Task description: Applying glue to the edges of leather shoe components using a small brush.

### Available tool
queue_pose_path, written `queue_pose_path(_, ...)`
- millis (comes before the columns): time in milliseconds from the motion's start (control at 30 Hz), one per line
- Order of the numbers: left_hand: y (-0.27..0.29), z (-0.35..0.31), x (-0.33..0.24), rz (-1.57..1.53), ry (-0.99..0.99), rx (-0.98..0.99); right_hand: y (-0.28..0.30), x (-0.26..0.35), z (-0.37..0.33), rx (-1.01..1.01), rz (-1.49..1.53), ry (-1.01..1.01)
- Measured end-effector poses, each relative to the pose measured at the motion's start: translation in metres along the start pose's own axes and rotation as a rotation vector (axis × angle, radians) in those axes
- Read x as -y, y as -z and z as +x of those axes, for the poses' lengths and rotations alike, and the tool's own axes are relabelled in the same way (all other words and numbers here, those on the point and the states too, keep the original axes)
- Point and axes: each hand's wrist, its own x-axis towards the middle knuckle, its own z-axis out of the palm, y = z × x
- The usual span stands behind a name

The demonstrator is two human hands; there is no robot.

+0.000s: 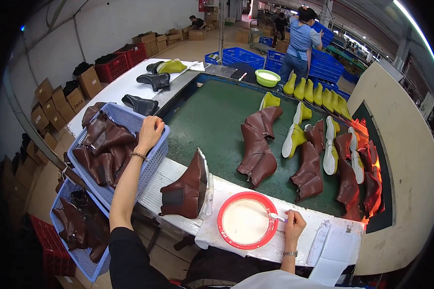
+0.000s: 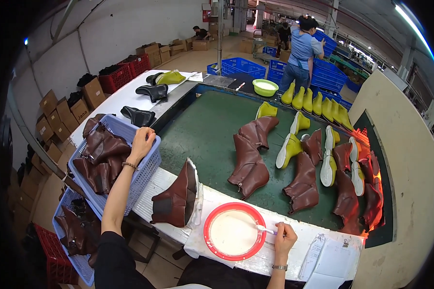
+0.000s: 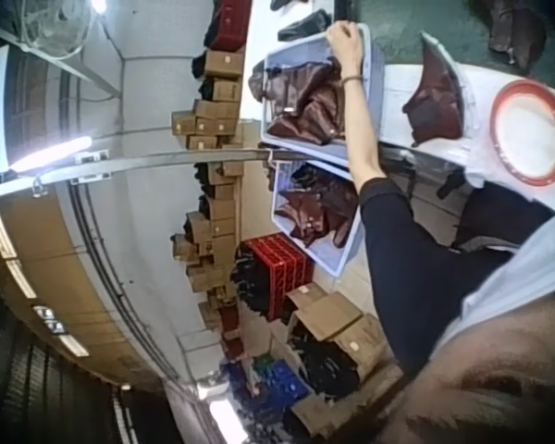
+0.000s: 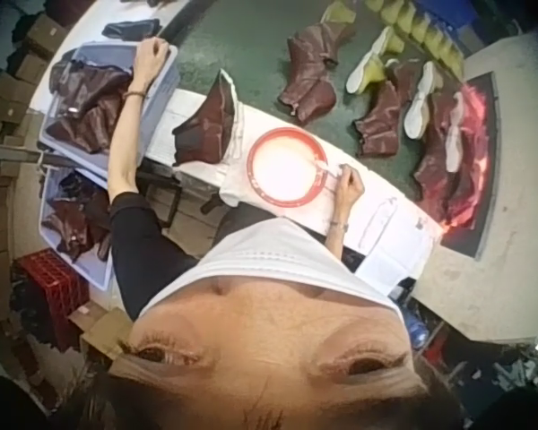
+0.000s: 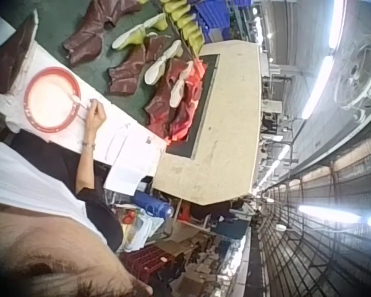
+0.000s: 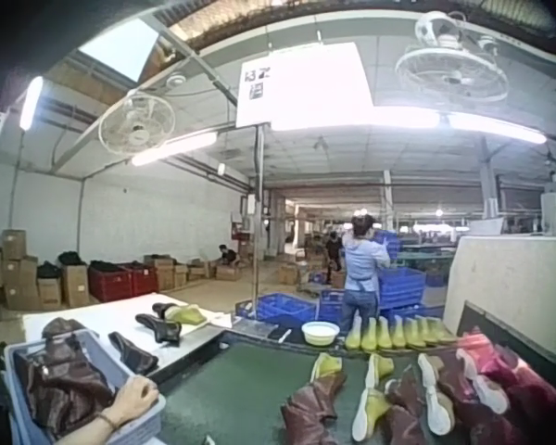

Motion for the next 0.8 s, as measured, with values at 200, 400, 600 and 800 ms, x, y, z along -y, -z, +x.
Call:
queue_pose_path(200, 0.0016, -0.0004, -0.0015, 0.027, -0.056, -0.012, 0.0007, -0.0026, 0.0007, 0.004, -0.014, 0.008)
queue_pose_path(400, 0.0009, 0.0020, -0.0065, -0.070, 0.005, -0.030, 0.0005, -0.0001, 0.0007, 0.003, -0.024, -0.002)
queue_pose_path(600, -0.0022, 0.0000, -0.0025, -0.067, -0.027, -0.063, 0.0026, 0.0005, 0.0010, 0.019, -0.044, -0.020)
queue_pose_path(800, 0.0020, -0.0017, 0.0000, -0.051, 0.008, -0.012, 0.0021, 0.0011, -0.0011, 0.019, -0.045, -0.025)
